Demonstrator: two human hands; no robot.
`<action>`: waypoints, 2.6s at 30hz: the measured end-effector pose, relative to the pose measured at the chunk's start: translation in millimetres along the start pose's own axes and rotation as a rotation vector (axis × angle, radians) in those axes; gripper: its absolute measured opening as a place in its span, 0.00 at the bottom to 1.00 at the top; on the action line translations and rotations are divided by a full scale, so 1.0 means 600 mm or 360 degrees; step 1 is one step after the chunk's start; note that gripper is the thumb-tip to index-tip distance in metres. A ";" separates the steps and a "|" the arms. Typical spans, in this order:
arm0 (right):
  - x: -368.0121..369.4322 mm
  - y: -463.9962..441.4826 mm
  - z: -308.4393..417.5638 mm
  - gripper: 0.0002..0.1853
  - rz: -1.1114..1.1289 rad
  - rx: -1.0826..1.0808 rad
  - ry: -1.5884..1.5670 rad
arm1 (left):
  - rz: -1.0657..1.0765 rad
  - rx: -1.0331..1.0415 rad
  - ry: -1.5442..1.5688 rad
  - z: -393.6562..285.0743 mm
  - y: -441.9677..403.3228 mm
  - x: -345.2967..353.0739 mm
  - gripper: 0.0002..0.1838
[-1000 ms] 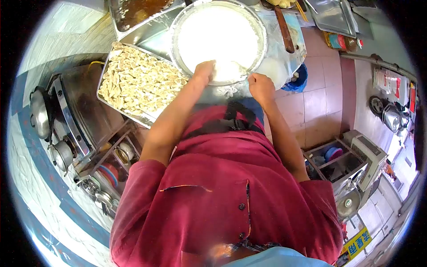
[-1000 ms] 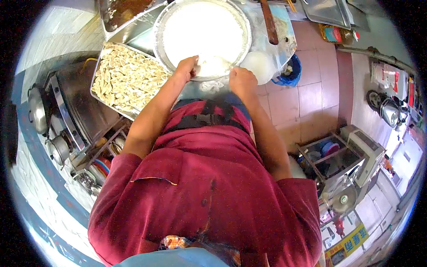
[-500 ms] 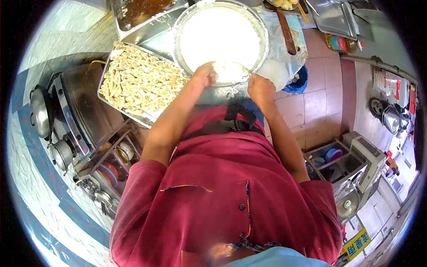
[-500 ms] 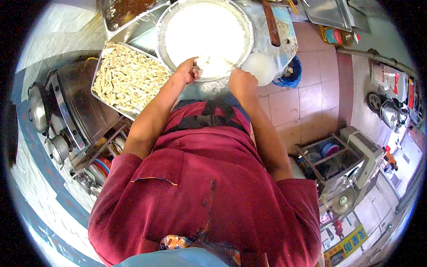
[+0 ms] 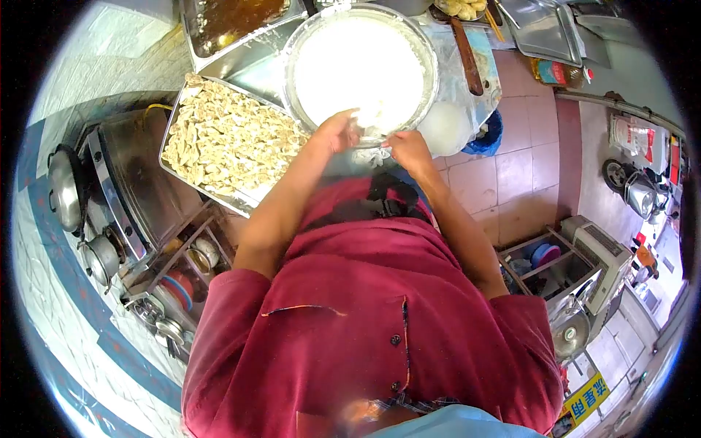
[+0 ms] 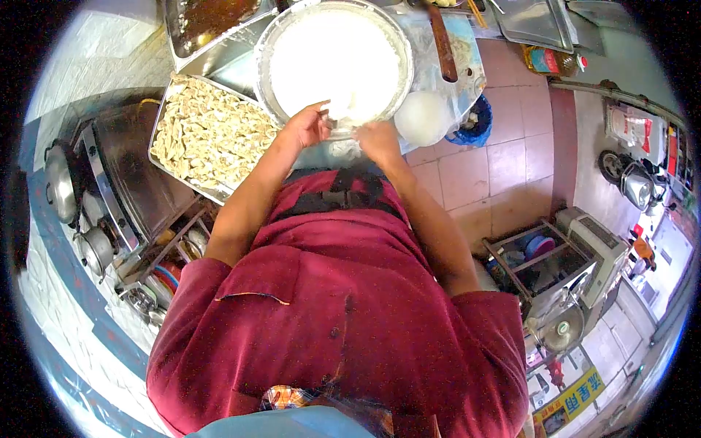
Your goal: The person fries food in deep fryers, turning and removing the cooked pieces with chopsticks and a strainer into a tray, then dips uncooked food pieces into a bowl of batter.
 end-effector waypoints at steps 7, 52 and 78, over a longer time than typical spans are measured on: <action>-0.036 -0.045 -0.019 0.05 0.0108 0.0482 -0.1308 | 0.0144 0.0088 0.0039 -0.020 -0.006 -0.011 0.13; -0.020 -0.035 0.000 0.13 0.0160 0.0189 -0.0793 | -0.1235 0.1532 -0.2530 0.087 0.073 -0.255 0.20; -0.026 -0.024 -0.015 0.12 0.0089 0.0215 -0.0844 | -0.1664 0.1436 -0.1564 0.039 0.218 -0.335 0.15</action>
Point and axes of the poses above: each hand's wrist, its own y-axis away from the middle knuckle, its own x-axis out of the palm, z = x × y, the point moved 3 cm from there along -y, towards the middle knuckle, and after that the axes turned 1 degree about z, right-handed, at the moved point
